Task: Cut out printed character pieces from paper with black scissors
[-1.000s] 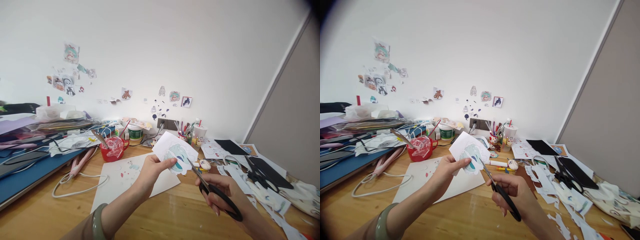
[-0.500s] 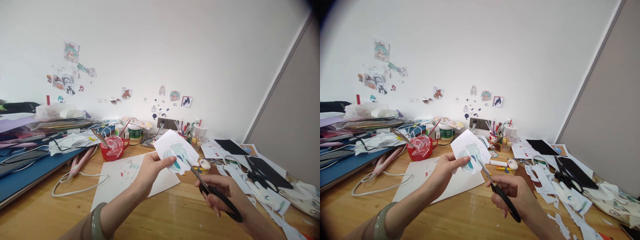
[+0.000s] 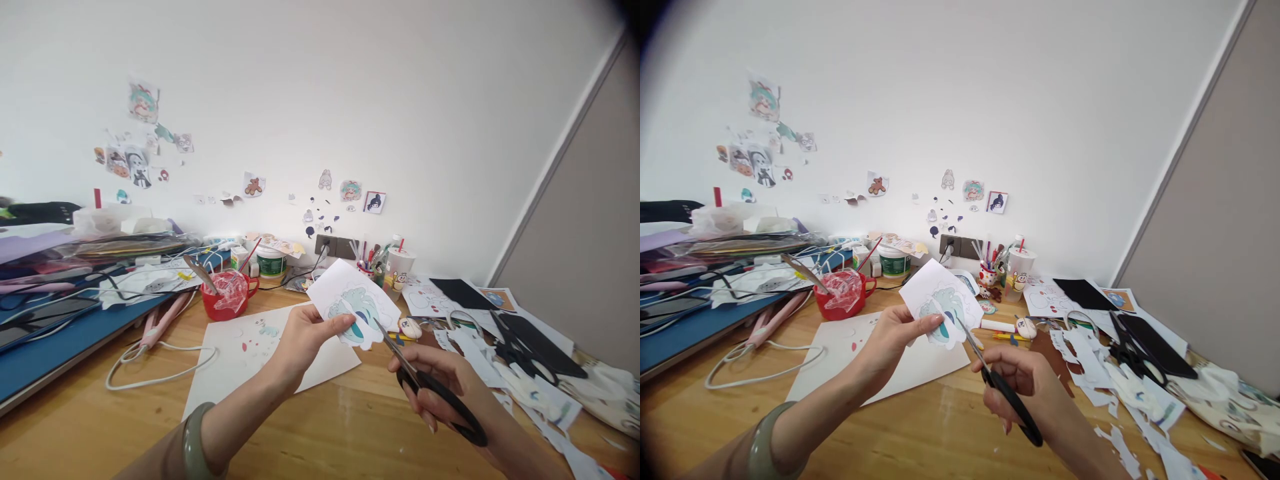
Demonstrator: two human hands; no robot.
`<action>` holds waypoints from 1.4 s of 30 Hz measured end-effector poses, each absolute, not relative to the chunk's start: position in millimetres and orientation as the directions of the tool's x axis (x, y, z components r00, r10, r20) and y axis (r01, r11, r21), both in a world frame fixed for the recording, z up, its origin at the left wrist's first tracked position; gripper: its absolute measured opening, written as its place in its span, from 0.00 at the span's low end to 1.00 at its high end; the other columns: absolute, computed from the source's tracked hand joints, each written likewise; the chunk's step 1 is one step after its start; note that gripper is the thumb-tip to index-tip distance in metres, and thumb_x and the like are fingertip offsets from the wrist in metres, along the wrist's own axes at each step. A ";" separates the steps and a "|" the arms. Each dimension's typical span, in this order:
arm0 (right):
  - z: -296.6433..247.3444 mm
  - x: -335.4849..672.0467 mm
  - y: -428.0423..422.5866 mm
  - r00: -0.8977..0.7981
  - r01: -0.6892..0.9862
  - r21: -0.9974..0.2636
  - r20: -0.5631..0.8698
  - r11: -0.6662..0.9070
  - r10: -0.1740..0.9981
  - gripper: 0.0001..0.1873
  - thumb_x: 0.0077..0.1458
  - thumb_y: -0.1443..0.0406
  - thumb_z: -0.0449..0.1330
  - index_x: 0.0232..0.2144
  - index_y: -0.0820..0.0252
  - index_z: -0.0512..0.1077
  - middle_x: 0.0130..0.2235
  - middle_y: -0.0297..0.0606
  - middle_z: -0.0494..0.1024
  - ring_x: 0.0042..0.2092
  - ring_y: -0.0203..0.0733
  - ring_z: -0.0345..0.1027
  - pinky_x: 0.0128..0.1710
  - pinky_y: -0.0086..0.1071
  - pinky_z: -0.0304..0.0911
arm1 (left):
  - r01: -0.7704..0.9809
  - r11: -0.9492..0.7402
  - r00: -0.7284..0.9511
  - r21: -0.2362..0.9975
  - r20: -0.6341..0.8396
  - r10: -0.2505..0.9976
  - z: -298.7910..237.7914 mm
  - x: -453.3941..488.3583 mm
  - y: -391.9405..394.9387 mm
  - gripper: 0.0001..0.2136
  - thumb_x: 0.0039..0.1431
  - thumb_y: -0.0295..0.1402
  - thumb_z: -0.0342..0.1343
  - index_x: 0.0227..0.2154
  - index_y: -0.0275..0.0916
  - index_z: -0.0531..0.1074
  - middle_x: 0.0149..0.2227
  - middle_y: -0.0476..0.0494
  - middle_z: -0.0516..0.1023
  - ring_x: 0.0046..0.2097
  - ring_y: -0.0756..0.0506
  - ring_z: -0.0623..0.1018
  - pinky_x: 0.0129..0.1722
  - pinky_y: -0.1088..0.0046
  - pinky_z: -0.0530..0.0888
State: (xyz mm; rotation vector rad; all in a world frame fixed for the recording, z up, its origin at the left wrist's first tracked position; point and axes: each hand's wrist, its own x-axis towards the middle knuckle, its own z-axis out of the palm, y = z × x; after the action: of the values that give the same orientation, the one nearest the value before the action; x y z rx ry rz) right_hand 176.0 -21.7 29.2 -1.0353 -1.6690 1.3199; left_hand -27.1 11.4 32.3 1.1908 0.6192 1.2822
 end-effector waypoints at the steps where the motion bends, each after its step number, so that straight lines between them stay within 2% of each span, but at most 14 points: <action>1: 29.7 176.0 -21.9 -0.385 0.144 -0.980 0.071 0.136 0.920 0.22 0.37 0.55 0.65 0.32 0.63 0.69 0.18 0.29 0.67 0.18 0.29 0.55 0.14 0.20 0.59 | -0.382 -0.144 0.246 0.913 0.250 0.936 32.8 -27.5 11.4 0.07 0.46 0.33 0.61 0.28 0.35 0.77 0.29 0.45 0.80 0.33 0.50 0.76 0.33 0.79 0.69; 6: 31.0 175.9 -22.8 -0.364 0.180 -0.977 0.037 0.110 0.931 0.18 0.38 0.58 0.65 0.31 0.62 0.69 0.17 0.28 0.66 0.17 0.28 0.54 0.13 0.19 0.58 | -0.348 -0.160 0.231 0.924 0.250 0.940 35.8 -29.8 11.8 0.07 0.45 0.33 0.61 0.28 0.35 0.77 0.32 0.44 0.80 0.33 0.49 0.76 0.33 0.78 0.70; 18: 30.1 174.9 -22.3 -0.361 0.175 -0.977 0.054 0.124 0.931 0.21 0.36 0.54 0.65 0.31 0.62 0.69 0.17 0.28 0.66 0.17 0.29 0.54 0.13 0.22 0.59 | -0.324 -0.174 0.220 0.930 0.253 0.942 36.5 -30.7 11.6 0.07 0.44 0.33 0.62 0.28 0.36 0.77 0.32 0.45 0.80 0.33 0.49 0.75 0.32 0.78 0.69; 27: 27.4 178.3 -21.9 -0.340 0.220 -0.966 0.058 0.139 0.939 0.16 0.36 0.59 0.64 0.30 0.61 0.71 0.18 0.29 0.65 0.18 0.31 0.57 0.13 0.22 0.60 | -0.282 -0.220 0.202 0.934 0.282 0.938 36.7 -31.7 11.2 0.08 0.44 0.35 0.61 0.28 0.36 0.77 0.33 0.42 0.80 0.35 0.45 0.76 0.34 0.74 0.69; 42: 37.3 168.4 -25.7 -0.320 0.265 -0.961 -0.008 0.081 0.947 0.12 0.33 0.66 0.63 0.27 0.62 0.71 0.16 0.27 0.65 0.17 0.29 0.55 0.12 0.21 0.59 | -0.288 -0.249 0.148 0.925 0.299 0.943 40.4 -32.5 9.9 0.07 0.44 0.35 0.61 0.27 0.37 0.77 0.29 0.45 0.79 0.31 0.48 0.75 0.30 0.76 0.70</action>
State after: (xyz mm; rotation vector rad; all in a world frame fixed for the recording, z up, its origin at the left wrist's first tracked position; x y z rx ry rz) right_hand 168.4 -25.7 37.3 -1.2130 -1.6798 1.2713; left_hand -32.5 9.9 40.4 1.2858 0.7242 1.3774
